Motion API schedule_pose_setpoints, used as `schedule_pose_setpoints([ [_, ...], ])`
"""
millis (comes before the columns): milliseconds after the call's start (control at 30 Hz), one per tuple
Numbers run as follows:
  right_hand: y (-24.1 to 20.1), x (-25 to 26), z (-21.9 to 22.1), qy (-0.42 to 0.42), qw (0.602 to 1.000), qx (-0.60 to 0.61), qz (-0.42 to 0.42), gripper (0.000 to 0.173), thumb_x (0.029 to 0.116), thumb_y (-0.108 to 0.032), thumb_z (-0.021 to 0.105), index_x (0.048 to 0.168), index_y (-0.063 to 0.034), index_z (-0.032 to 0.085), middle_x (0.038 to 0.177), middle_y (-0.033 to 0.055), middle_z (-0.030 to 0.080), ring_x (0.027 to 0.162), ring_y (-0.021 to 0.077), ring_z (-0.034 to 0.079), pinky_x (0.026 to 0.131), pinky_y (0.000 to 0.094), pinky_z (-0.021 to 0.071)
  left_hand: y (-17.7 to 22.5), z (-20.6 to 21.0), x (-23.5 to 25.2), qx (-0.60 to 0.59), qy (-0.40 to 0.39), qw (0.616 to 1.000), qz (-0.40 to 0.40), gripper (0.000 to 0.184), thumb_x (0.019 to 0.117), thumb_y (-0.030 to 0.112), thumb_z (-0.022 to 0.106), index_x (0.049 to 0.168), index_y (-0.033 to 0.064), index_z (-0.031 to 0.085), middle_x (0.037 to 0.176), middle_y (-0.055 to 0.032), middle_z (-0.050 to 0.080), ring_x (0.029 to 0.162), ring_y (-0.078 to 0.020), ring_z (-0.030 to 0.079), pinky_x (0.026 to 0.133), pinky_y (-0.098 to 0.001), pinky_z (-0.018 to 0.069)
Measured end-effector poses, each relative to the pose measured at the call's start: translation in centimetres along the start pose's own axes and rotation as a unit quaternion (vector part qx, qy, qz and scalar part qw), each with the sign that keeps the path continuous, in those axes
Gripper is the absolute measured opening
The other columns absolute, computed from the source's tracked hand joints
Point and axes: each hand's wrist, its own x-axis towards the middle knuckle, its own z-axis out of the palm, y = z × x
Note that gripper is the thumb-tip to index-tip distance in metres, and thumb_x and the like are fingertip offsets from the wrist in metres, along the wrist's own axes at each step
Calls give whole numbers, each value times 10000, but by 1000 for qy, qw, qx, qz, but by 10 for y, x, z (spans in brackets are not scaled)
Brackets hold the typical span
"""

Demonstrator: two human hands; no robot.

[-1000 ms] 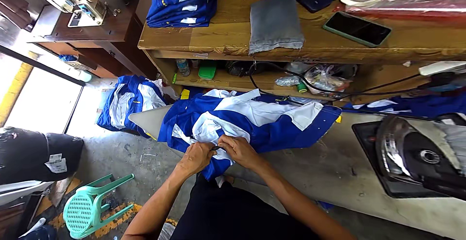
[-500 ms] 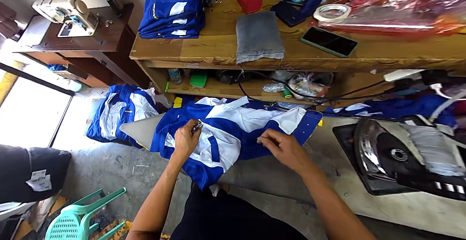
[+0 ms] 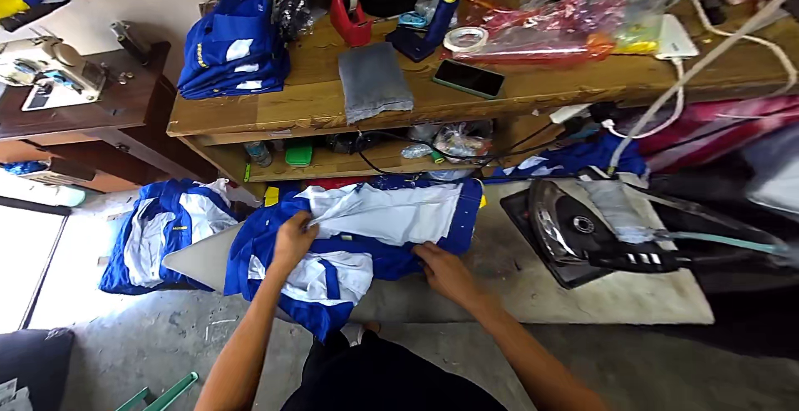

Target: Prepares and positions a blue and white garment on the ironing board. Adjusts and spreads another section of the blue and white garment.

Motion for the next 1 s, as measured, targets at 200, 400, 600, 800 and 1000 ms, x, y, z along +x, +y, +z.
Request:
schedule_pose_setpoints([
  [200,-19,-27,19,-94,993,61,-32,344,964,-54,564,1294,-36,658,1246,240,644,1142,412,648,970,590,524,-50,-26,-78,-96,52,994,-33,209,919,166,705,1045,-1,711,780,-44,681,660,-85,609,654,-298,540],
  [400,-36,-44,11,-230,944,167,-165,302,993,-131,640,1266,-13,690,1131,207,721,992,354,699,942,545,528,-84,-57,-131,-87,68,991,-82,191,871,124,730,1022,9,712,692,30,605,589,-20,523,592,-219,468],
  [600,-7,-35,-30,8,981,188,-45,251,1020,-117,572,1197,-36,730,1128,175,709,983,280,701,922,455,568,-110,-111,-150,-42,23,994,-101,282,881,150,725,1145,52,742,651,67,580,528,5,447,543,-195,405],
  [800,28,10,-11,88,988,106,-72,235,993,-80,593,1166,-19,739,1239,203,679,1160,327,656,1043,456,513,-33,-108,-110,-70,109,991,-40,315,1025,212,542,1234,-3,639,798,-12,632,585,-52,521,560,-253,477],
  [1000,31,20,8,135,983,97,-74,188,982,-79,598,1011,-6,769,1115,190,718,1133,330,668,1036,452,512,77,-3,-59,-158,-98,982,35,362,1014,183,587,1318,-12,594,961,-84,691,749,-123,629,692,-319,549],
])
